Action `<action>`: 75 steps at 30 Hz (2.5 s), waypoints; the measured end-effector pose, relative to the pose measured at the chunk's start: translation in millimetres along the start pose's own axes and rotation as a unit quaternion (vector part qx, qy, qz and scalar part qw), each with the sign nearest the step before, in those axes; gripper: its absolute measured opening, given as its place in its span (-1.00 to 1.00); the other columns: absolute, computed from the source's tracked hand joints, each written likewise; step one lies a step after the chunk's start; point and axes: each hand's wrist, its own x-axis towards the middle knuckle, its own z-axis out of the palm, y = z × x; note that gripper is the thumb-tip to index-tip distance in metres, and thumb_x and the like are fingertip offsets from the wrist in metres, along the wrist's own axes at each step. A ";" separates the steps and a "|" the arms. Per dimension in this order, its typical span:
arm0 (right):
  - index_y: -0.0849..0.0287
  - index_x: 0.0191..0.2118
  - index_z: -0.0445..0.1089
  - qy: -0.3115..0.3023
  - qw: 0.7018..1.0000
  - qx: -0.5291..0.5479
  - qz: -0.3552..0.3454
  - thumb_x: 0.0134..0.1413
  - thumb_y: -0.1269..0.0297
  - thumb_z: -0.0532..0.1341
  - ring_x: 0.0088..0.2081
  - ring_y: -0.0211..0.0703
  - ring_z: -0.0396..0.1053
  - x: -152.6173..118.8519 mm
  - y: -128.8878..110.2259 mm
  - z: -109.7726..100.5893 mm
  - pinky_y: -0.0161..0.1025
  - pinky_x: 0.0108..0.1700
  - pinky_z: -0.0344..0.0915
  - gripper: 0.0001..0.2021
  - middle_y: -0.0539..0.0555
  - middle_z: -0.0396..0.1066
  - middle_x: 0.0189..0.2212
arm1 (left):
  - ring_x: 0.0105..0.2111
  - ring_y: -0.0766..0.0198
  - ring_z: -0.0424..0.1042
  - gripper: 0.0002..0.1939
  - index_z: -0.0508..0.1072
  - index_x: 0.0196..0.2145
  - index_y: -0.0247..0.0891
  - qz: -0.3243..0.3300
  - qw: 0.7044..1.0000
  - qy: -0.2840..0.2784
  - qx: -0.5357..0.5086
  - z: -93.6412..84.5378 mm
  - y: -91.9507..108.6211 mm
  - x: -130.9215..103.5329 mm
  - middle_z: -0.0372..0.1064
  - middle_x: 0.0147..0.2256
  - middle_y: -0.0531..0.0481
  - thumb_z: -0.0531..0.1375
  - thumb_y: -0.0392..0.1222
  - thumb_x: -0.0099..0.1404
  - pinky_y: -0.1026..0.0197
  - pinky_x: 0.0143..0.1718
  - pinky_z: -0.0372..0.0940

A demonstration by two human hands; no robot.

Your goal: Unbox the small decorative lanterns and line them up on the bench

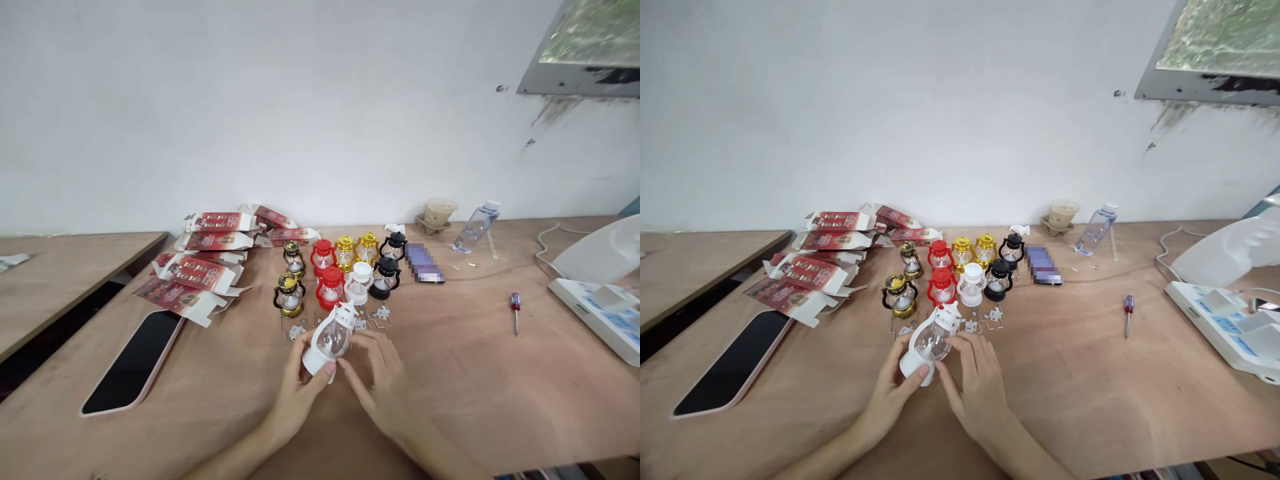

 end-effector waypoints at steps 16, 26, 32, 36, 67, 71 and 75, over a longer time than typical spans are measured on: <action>0.11 -0.48 0.10 0.010 0.968 0.082 0.239 0.26 0.18 -0.06 -0.58 -0.29 0.11 5.5 17.6 -14.5 -0.33 -0.50 0.07 -0.72 -0.10 0.11 -0.63 | -0.63 0.41 0.19 -0.52 0.16 -0.17 -0.20 -0.074 0.992 0.070 -0.071 -2.9 -3.6 2.9 0.23 -0.54 0.17 0.09 0.22 0.15 0.34 -0.60 0.18; 0.15 -0.50 0.15 -0.090 0.841 0.400 0.353 0.12 -0.02 0.10 -0.58 -0.34 0.11 4.5 27.4 4.3 -0.36 -0.53 0.03 -0.65 -0.11 0.15 -0.62 | -0.49 0.34 0.27 -0.42 0.15 -0.19 -0.17 -0.117 0.990 0.048 -0.065 -2.0 -8.7 -10.4 0.25 -0.37 0.06 0.07 0.37 0.09 0.32 -0.55 0.23; 0.15 -0.50 0.16 -0.070 0.848 0.403 0.337 0.10 -0.03 0.13 -0.61 -0.35 0.10 4.5 20.8 0.7 -0.36 -0.51 0.03 -0.64 -0.14 0.14 -0.70 | -0.49 0.36 0.25 -0.45 0.16 -0.19 -0.18 -0.108 0.989 0.091 -0.039 -3.5 -16.2 -4.9 0.22 -0.41 0.09 0.08 0.34 0.11 0.34 -0.52 0.24; 0.16 -0.46 0.22 -0.032 0.856 0.369 0.361 0.07 -0.03 0.16 -0.62 -0.35 0.11 2.6 30.9 -9.3 -0.36 -0.53 0.02 -0.66 -0.13 0.19 -0.70 | -0.55 0.41 0.22 -0.51 0.17 -0.19 -0.19 -0.087 0.992 0.080 -0.040 -4.4 -13.2 -3.5 0.24 -0.39 0.08 0.06 0.28 0.17 0.37 -0.58 0.17; 0.12 -0.37 0.40 -0.032 0.990 0.094 -0.097 0.12 0.28 0.21 -0.40 -0.23 0.32 26.3 -9.5 -3.0 -0.24 -0.34 0.29 -0.92 0.00 0.45 -0.48 | -0.18 0.17 0.42 -0.71 0.41 -0.11 -0.19 0.408 0.785 0.038 0.464 -31.0 4.9 9.1 0.48 -0.15 -0.11 0.15 -0.15 0.21 0.13 -0.09 0.10; 0.13 -0.47 0.37 -0.054 0.986 0.139 -0.072 0.14 0.23 0.19 -0.43 -0.25 0.28 25.2 -10.7 12.5 -0.26 -0.36 0.26 -0.81 -0.02 0.42 -0.53 | -0.17 0.15 0.41 -0.71 0.41 -0.08 -0.19 0.442 0.764 0.041 0.467 -32.6 3.0 9.3 0.51 -0.21 -0.07 0.11 -0.14 0.25 0.13 -0.13 0.07; 0.15 -0.43 0.33 -0.085 0.986 0.128 -0.068 0.20 0.20 0.12 -0.41 -0.24 0.28 20.7 -6.3 14.3 -0.26 -0.34 0.25 -0.78 -0.01 0.39 -0.50 | -0.20 0.16 0.42 -0.73 0.41 -0.09 -0.19 0.443 0.752 0.039 0.486 -31.0 7.3 8.6 0.52 -0.23 -0.04 0.10 -0.19 0.25 0.13 -0.16 0.02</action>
